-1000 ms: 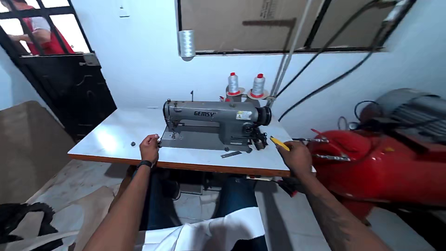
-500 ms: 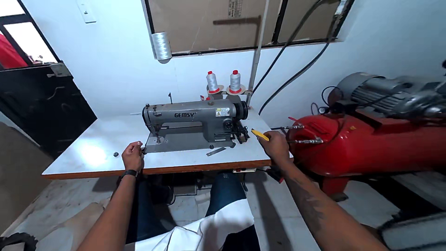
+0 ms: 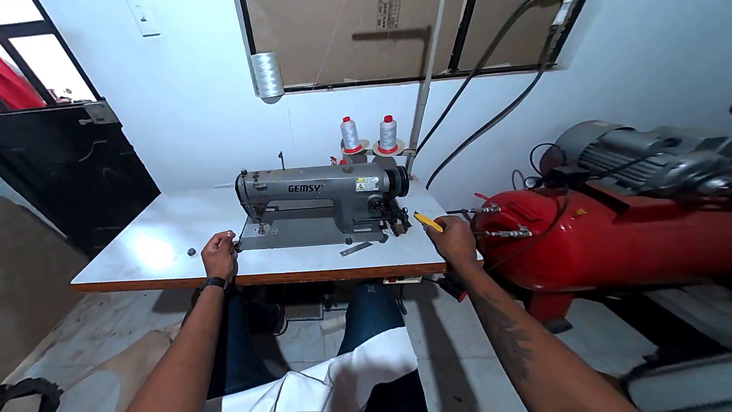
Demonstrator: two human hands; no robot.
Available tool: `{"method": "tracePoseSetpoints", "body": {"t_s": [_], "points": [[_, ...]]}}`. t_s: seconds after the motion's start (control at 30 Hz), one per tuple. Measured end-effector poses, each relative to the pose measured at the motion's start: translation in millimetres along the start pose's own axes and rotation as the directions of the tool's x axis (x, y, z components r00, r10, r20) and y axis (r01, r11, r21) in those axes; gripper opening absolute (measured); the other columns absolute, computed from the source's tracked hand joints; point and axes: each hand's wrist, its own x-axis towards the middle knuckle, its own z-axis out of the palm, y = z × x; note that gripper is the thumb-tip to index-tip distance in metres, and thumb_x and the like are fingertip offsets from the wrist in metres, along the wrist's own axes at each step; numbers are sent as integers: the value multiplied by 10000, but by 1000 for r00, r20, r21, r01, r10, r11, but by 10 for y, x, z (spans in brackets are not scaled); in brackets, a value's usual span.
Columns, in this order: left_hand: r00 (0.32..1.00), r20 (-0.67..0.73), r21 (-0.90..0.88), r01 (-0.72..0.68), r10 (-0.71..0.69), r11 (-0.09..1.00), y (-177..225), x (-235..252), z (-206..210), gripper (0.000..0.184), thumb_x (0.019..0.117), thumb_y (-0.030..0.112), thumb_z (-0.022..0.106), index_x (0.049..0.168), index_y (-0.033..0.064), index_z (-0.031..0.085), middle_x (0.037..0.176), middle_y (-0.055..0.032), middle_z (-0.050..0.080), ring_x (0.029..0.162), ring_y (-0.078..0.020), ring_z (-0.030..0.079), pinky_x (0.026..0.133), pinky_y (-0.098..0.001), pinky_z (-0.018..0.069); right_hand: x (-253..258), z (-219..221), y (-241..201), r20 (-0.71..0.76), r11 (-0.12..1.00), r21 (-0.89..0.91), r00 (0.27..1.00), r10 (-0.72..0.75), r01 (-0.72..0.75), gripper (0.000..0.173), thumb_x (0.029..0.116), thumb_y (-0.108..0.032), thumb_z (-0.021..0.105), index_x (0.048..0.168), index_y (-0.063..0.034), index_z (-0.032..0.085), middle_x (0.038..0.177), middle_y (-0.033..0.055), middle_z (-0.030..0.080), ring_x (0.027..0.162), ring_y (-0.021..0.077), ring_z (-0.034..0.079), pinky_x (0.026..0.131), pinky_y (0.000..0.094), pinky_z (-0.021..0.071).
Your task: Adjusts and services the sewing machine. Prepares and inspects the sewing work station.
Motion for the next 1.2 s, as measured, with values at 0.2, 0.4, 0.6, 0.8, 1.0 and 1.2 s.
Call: {"method": "tracePoseSetpoints", "body": {"t_s": [0.2, 0.4, 0.6, 0.8, 1.0, 1.2], "points": [[1000, 0, -3, 2, -2, 1000, -19, 14, -6, 152, 1036, 168, 615, 1017, 63, 723, 632, -30, 559, 473, -107, 447, 456, -260, 400, 6, 16, 16, -2, 1000, -4, 1000, -8, 8, 300, 892, -409, 782, 971, -123, 737, 1062, 129, 699, 1017, 360, 660, 851, 633, 540], [1000, 10, 12, -9, 9, 1000, -23, 16, -16, 165, 1038, 181, 611, 1036, 58, 721, 632, -30, 556, 477, -113, 449, 465, -274, 413, -9, -12, -14, 4, 1000, 3, 1000, -4, 4, 326, 894, -426, 775, 982, -113, 739, 1069, 144, 699, 1019, 376, 657, 849, 647, 536], [1000, 10, 10, -6, 6, 1000, -30, 16, -18, 161, 1035, 185, 619, 1032, 58, 719, 620, -33, 552, 467, -116, 450, 456, -277, 418, -10, -7, -13, 7, 1000, -1, 1000, 7, -7, 312, 896, -424, 772, 972, -124, 738, 1060, 136, 700, 1005, 375, 658, 832, 643, 538], [1000, 10, -2, -2, 2, 1000, -25, 20, -12, 163, 1034, 185, 622, 1024, 56, 721, 617, -35, 548, 466, -116, 445, 456, -274, 410, 1, 20, 14, -5, 1000, -10, 1000, 2, -2, 302, 893, -416, 775, 983, -129, 744, 1088, 125, 701, 1043, 364, 655, 868, 635, 535], [1000, 2, -6, 0, 0, 1000, -5, 12, -8, 156, 1033, 176, 621, 1025, 57, 721, 622, -34, 554, 465, -112, 443, 455, -265, 406, 10, 22, 1, -4, 1000, -20, 1000, 8, -8, 301, 895, -423, 772, 981, -136, 744, 1086, 120, 701, 1053, 361, 651, 878, 629, 533], [1000, 2, -10, -2, 2, 1000, -23, 45, -51, 155, 1030, 184, 628, 1018, 64, 725, 610, -35, 548, 461, -115, 441, 451, -269, 401, 16, 55, -27, 4, 1000, -17, 1000, 2, -2, 287, 900, -416, 769, 973, -139, 743, 1092, 116, 700, 1050, 359, 651, 878, 629, 532]]}}
